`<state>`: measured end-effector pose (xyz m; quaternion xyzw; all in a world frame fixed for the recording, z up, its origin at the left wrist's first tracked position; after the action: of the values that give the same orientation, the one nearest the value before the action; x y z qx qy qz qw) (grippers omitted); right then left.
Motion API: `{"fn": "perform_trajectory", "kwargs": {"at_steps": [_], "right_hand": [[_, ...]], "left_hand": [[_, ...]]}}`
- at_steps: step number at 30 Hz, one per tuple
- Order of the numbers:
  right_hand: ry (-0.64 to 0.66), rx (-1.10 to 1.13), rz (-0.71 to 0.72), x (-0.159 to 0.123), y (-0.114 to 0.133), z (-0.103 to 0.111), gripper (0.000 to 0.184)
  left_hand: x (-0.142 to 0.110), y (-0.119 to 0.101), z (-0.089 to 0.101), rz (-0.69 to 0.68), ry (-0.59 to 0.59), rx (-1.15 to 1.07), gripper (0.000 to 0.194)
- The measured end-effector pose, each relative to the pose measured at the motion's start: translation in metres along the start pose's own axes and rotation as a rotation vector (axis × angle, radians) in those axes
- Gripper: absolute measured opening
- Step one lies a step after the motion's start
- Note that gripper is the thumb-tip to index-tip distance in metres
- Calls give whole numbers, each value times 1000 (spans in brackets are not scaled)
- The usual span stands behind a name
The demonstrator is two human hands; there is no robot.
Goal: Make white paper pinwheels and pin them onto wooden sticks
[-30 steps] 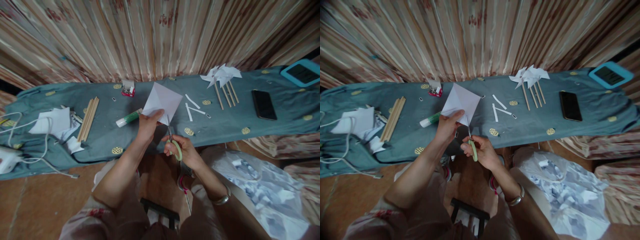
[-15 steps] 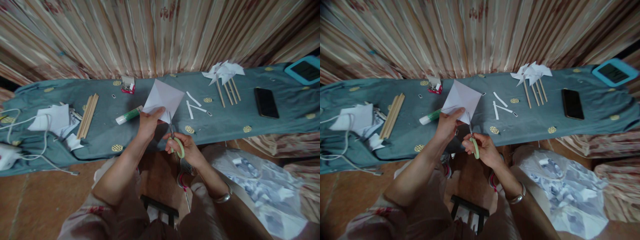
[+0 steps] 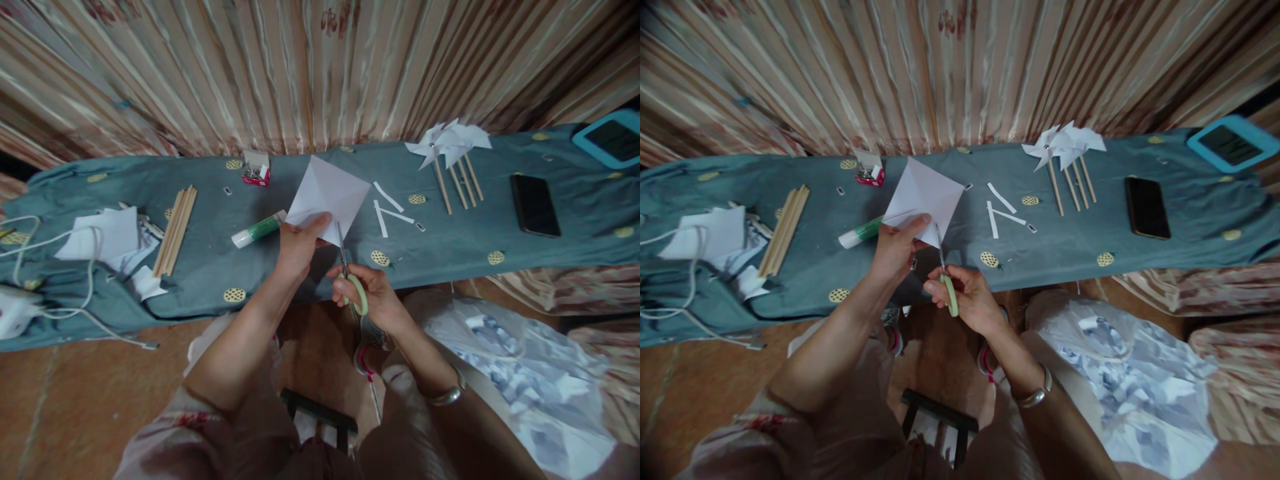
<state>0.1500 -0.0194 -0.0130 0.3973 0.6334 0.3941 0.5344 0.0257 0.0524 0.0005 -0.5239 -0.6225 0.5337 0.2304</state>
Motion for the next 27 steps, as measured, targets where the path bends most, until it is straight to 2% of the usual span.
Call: {"fn": "perform_trajectory", "kwargs": {"at_steps": [11, 27], "right_hand": [[-14, -71, -23, 1, -6, 3, 52], [-43, -78, -11, -1, 1, 2, 53]], "left_hand": [[2, 2, 2, -14, 7, -7, 24], [2, 4, 1, -16, 24, 14, 25]]}}
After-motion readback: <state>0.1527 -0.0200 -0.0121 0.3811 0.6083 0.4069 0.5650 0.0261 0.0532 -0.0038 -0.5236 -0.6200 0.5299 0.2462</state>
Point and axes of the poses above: each hand's wrist, its own x-axis towards the middle knuckle, its own z-axis out of the back of the hand, y = z × x, the point moved 6 cm from there along x, towards the middle knuckle, and after that the axes turned 10 degrees about -y, right-handed, at the moved point
